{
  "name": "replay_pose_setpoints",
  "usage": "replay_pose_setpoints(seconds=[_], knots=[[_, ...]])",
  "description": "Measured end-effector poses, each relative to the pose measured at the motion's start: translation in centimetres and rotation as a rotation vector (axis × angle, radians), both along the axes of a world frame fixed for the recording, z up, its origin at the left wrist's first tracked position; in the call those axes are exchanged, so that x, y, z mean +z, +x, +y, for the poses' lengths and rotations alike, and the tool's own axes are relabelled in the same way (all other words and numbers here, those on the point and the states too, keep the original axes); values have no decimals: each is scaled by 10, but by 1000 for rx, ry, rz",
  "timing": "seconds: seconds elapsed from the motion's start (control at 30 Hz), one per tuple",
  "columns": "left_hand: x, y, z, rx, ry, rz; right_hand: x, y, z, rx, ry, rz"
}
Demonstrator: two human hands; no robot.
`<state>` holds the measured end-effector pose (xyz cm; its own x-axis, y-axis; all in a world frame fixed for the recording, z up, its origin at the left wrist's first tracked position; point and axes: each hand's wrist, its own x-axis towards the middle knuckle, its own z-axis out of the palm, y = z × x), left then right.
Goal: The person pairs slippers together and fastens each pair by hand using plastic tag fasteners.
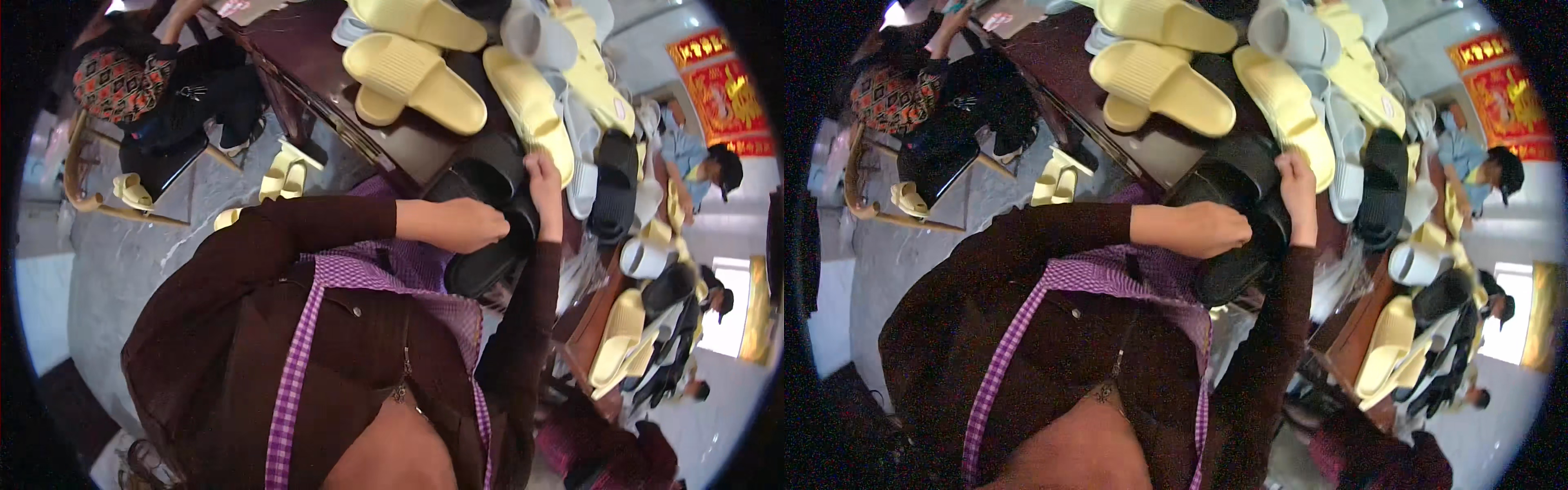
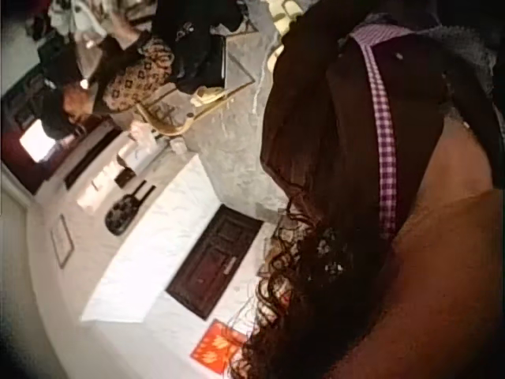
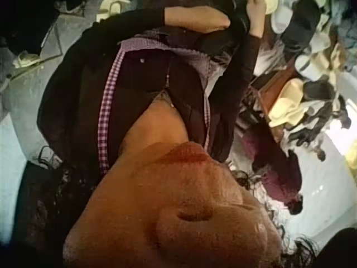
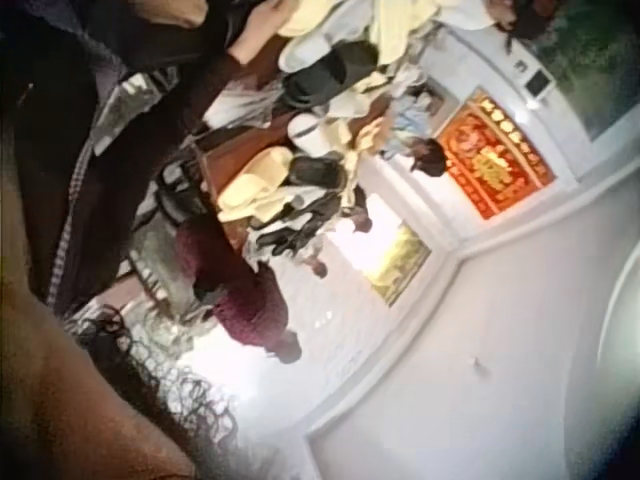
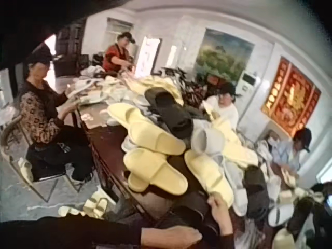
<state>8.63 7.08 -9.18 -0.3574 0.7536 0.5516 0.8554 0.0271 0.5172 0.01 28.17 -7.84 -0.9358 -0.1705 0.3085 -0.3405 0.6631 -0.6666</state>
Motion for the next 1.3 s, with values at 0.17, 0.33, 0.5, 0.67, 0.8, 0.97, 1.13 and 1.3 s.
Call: replay_pose_setpoints(seconds=[0.17,0.33,0.5,0.67,0.8,0.97,1.13,1.3], knots=[[19,3,-1,-48,109,-10,-10,4,10,-42,-32,-59],[11,-10,-6,-20,92,59,-7,9,4,-39,-133,-152],[-12,-50,-5,151,-52,166,-4,11,5,12,-261,-258],[-18,-62,-2,115,-243,98,1,11,0,9,-326,-364],[-23,-66,3,78,-255,116,8,5,-5,-18,-289,-489],[-19,-69,4,87,-308,102,11,6,-12,45,-324,-452],[-17,-67,5,95,-282,95,7,6,-13,9,-430,-425],[-11,-68,3,149,-347,3,5,8,-12,-40,-467,-424]])
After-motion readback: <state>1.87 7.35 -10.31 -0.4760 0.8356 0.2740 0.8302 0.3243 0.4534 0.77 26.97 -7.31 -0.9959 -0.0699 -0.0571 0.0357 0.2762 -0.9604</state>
